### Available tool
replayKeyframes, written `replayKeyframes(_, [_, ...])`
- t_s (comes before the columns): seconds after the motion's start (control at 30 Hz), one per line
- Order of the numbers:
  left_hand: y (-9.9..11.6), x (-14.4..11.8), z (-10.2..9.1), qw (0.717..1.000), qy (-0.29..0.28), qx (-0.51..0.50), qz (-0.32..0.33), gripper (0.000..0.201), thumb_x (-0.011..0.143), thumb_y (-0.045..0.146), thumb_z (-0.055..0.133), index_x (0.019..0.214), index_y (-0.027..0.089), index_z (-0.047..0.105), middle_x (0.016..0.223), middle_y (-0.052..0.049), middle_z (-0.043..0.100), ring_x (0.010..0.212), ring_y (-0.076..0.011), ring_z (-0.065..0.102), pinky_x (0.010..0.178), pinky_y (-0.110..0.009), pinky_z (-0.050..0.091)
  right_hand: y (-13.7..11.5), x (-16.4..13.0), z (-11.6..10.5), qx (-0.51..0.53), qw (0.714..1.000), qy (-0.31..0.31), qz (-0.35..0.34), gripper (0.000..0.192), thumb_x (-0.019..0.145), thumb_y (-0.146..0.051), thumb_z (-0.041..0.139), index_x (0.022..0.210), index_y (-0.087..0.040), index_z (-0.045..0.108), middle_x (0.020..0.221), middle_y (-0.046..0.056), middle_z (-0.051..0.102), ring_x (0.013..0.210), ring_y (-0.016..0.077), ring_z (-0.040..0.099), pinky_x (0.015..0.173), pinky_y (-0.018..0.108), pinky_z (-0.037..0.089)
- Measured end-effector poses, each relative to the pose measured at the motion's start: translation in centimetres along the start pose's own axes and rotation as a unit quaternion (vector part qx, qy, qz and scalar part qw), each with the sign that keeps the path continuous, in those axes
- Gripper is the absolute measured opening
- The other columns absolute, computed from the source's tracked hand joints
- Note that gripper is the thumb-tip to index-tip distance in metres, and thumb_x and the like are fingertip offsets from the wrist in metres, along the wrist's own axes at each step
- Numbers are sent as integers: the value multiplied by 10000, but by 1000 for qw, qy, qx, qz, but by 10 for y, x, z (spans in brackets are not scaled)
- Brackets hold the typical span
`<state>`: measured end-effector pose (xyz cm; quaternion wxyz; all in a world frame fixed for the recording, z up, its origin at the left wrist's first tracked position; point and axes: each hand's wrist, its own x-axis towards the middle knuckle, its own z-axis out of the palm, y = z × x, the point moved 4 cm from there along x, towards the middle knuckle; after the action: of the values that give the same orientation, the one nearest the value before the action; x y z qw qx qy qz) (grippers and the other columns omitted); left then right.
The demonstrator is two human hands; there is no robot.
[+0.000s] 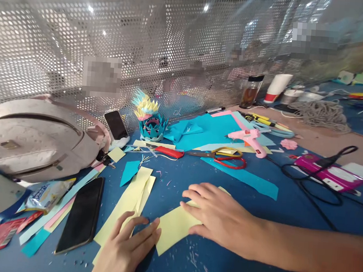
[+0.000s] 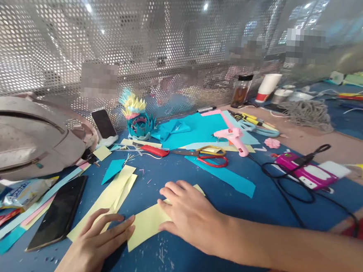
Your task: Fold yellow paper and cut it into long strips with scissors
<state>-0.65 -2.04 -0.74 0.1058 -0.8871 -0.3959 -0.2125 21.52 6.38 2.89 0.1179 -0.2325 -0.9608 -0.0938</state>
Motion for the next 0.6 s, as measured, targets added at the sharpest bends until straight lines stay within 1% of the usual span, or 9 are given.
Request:
replayKeyframes(0.1, [0, 2, -1, 1000, -3, -10, -4, 417, 1049, 277, 288, 1295, 234, 623, 1277, -27, 700, 1080, -255, 585, 1026, -453, 350, 15, -14, -2, -10, 999, 5, 50, 304, 872, -494, 678, 1041, -241, 698, 1109, 52, 690, 1051, 261, 575, 816, 382, 445])
replayKeyframes(0.23, [0, 2, -1, 1000, -3, -8, -6, 421, 1050, 303, 284, 1290, 242, 625, 1266, -23, 706, 1069, -254, 589, 1024, -460, 348, 28, -27, -4, -57, 992, 18, 107, 214, 856, -412, 717, 979, -237, 713, 1125, 41, 696, 1075, 260, 583, 869, 405, 440])
replayKeyframes(0.33, [0, 2, 1, 1000, -1, -3, -8, 422, 1053, 311, 283, 1281, 253, 633, 1253, -22, 713, 1063, -250, 596, 1024, -459, 345, 36, -35, -6, -96, 987, 19, 130, 152, 863, -351, 712, 938, -220, 723, 1105, 56, 708, 1071, 264, 594, 857, 400, 441])
replayKeyframes(0.4, [0, 3, 1, 1000, 1, -6, -9, 426, 1054, 304, 275, 1282, 254, 631, 1251, -20, 714, 1059, -252, 599, 1023, -465, 343, 42, -41, -8, -118, 983, 18, 140, 122, 888, -313, 676, 934, -213, 730, 1083, 68, 715, 1057, 274, 603, 829, 401, 445])
replayKeyframes(0.5, [1, 5, -2, 1000, 4, -20, -9, 407, 1042, 234, 293, 1285, 245, 620, 1258, -10, 710, 1060, -256, 595, 1022, -472, 334, 52, -51, -10, -126, 981, 8, 149, 142, 927, -265, 608, 953, -213, 737, 1055, 76, 720, 1030, 281, 615, 796, 406, 451])
replayKeyframes(0.6, [4, 10, -6, 999, 1, -35, -9, 414, 974, 94, 347, 1262, 222, 615, 1243, -14, 715, 1069, -250, 590, 1033, -469, 330, 61, -57, -10, -76, 986, -10, 146, 168, 946, -251, 573, 962, -221, 738, 1046, 58, 718, 1025, 265, 624, 803, 394, 468])
